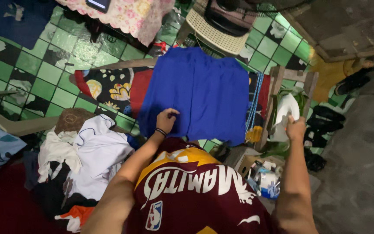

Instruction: The person irons a blue pleated skirt on a makeshift ironing board. They repeatedly smooth the fabric with one hand while moving a white iron with the other, adjusting the garment's position several times.

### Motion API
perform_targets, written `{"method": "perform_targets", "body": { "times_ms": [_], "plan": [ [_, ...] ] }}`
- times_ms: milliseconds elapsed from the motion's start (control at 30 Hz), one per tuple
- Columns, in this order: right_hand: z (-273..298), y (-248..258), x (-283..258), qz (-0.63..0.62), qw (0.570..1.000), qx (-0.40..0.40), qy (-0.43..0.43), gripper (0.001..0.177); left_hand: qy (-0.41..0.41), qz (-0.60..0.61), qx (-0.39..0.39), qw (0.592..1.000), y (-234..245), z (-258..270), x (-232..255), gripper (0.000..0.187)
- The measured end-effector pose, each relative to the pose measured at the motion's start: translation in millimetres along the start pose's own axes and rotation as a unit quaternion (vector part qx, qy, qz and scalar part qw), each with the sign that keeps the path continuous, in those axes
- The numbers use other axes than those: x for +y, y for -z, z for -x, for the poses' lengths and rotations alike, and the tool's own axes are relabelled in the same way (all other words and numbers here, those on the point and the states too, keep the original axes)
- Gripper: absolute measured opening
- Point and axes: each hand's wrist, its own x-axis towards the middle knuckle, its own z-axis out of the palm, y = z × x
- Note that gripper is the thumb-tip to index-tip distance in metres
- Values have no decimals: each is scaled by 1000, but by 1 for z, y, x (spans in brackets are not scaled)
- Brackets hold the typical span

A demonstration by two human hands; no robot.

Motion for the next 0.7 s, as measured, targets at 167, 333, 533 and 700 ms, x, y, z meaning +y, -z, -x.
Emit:
{"method": "perform_targets", "body": {
  "times_ms": [167, 333, 533, 700],
  "plan": [
    [31, 16, -16, -47, 999, -9, -13, 52, 69, 101, -113, 986, 11, 2, -21, 36],
    [130, -19, -70, -76, 991, -110, -27, 55, 1, 83, -120, 989, 18, 14, -21, 52],
    [216, -127, -158, -11, 962, -209, 173, 57, -81, 73, -108, 988, 20, 14, -33, 56],
    [203, -163, -196, -22, 965, -181, 188, 51, -11, 74, -135, 988, 30, 15, -24, 52]
  ]
}}
